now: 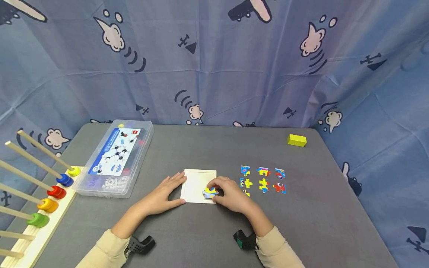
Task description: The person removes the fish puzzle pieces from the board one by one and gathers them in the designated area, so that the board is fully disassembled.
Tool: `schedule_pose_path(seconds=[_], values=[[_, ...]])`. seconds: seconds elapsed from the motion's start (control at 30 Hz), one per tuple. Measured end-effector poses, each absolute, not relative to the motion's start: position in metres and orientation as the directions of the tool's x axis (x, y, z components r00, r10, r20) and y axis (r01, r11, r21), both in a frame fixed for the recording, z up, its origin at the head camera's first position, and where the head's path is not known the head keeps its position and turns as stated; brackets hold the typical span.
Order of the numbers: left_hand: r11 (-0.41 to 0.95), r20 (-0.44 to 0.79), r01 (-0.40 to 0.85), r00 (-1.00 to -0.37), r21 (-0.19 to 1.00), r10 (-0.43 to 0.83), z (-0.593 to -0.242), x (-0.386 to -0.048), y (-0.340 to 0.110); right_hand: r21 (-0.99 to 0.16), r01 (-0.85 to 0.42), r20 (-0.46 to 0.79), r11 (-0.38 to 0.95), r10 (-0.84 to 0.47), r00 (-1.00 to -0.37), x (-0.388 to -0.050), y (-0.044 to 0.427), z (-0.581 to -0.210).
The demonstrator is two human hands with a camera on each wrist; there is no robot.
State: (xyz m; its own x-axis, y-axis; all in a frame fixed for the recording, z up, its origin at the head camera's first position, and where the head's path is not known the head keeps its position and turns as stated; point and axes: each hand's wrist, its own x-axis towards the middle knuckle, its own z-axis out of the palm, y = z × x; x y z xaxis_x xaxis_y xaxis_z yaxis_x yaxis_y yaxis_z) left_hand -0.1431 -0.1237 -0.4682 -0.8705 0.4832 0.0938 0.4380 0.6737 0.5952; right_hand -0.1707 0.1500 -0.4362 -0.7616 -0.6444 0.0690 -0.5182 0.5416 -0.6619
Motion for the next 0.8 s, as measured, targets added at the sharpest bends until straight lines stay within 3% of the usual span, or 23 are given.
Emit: schedule_pose_path(seconds=[0.4, 0.8], values=[[0.670, 0.097, 0.439, -0.870, 0.598, 0.484, -0.467, -0.143, -0.124, -0.698, -0.429, 0.048, 0.574, -0.560, -0.827, -0.169, 0.217, -0.437], [0.672, 0.084, 0.429, -0.872, 0.603, 0.482, -0.467, -0.142, -0.124, -0.686, -0.440, 0.083, 0.579, -0.539, -0.838, -0.169, 0.276, -0.442]])
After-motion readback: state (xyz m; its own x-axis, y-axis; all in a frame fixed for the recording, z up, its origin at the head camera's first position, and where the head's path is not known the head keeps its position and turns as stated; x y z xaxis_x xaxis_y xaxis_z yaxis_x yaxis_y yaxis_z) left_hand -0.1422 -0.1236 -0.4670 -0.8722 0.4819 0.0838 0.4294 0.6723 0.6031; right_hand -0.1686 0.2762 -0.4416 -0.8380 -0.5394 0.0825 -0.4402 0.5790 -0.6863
